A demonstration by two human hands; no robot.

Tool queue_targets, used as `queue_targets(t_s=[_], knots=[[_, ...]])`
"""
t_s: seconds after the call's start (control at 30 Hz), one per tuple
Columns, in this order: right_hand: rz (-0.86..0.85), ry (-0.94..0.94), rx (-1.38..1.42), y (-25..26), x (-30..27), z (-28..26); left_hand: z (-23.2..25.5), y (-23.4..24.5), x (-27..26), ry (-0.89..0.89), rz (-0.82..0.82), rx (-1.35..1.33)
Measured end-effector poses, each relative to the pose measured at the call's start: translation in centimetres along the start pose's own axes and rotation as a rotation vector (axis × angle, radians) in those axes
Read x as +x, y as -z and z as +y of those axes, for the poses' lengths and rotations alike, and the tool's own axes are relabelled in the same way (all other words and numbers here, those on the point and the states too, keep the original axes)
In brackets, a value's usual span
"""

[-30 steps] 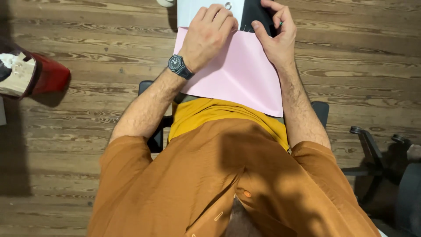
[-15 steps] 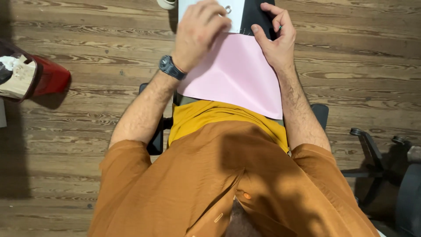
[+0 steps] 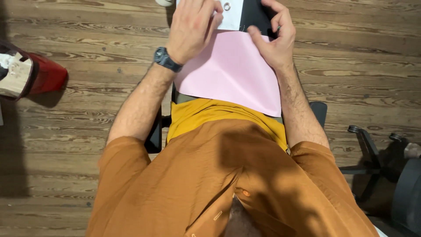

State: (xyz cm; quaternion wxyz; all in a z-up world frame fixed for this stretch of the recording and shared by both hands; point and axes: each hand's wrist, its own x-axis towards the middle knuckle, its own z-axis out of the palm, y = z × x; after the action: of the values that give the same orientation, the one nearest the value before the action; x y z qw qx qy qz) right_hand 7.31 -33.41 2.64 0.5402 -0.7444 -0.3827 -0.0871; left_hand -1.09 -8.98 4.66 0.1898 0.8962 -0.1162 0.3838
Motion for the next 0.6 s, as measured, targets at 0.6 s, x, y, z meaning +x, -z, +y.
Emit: queue_targets(t_s=[0.6], knots=[[0.080,0.441,-0.488,9.2,6.7,-3.0,0.6,7.9,9.6,-0.410,0.006,0.354]])
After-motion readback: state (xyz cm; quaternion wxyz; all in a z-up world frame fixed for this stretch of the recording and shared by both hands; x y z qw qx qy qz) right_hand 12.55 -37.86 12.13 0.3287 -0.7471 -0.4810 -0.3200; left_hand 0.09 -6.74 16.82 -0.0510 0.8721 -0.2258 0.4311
